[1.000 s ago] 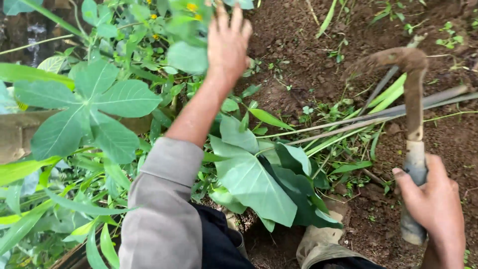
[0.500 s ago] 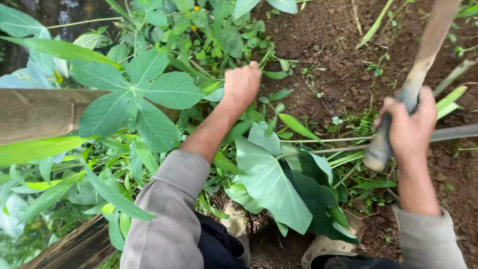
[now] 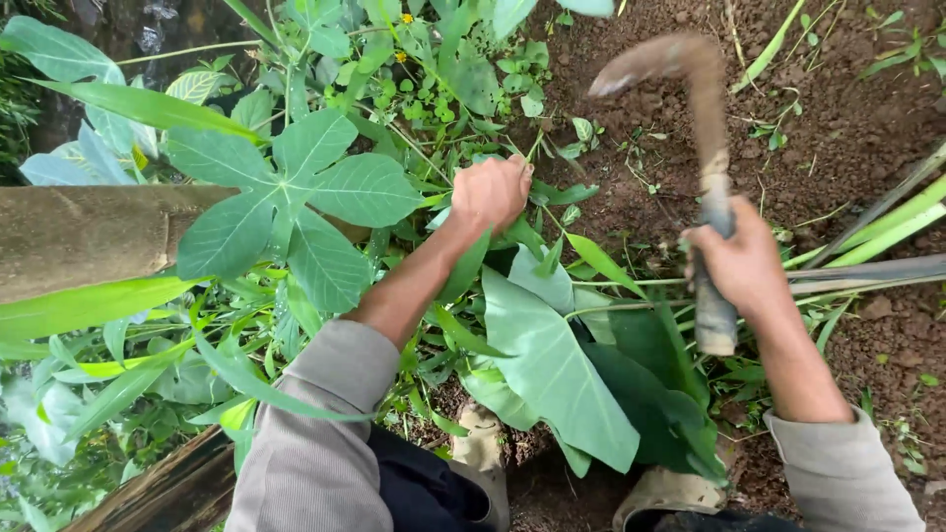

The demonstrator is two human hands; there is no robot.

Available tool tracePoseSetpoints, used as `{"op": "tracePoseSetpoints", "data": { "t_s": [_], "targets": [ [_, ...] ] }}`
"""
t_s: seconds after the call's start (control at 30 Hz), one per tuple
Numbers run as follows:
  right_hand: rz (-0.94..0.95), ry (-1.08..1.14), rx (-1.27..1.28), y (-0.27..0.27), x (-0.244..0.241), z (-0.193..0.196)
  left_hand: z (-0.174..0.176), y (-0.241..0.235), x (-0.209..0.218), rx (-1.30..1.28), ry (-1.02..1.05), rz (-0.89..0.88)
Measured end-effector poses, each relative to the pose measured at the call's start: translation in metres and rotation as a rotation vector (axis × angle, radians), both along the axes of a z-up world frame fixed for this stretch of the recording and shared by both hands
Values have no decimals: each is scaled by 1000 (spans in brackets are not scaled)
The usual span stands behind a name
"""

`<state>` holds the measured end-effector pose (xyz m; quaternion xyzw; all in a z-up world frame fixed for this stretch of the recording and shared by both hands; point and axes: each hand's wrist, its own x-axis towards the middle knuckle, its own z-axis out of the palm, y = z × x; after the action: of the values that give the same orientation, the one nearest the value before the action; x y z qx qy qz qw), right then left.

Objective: Using a sickle to cut weeds and clearing the cut vegetation by hand in a field.

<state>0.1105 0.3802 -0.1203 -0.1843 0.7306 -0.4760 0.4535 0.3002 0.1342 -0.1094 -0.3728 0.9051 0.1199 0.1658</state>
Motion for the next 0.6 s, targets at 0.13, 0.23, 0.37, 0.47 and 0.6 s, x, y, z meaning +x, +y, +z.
{"op": "tracePoseSetpoints", "data": {
  "t_s": [0.13, 0.23, 0.37, 0.47, 0.6],
  "targets": [
    [-284, 94, -293, -21, -5, -9, -1, 0, -5, 65, -9, 21],
    [-274, 145, -458, -51, 23, -57, 0, 0, -8, 80, -10, 43],
    [345, 101, 46, -14, 41, -85, -8, -8, 2, 94, 10, 78],
    [324, 186, 82, -1, 45, -26, -1, 0, 18, 104, 40, 101],
    [47, 144, -69, -19, 19, -8, -14, -1, 29, 96, 64, 57]
  ]
}}
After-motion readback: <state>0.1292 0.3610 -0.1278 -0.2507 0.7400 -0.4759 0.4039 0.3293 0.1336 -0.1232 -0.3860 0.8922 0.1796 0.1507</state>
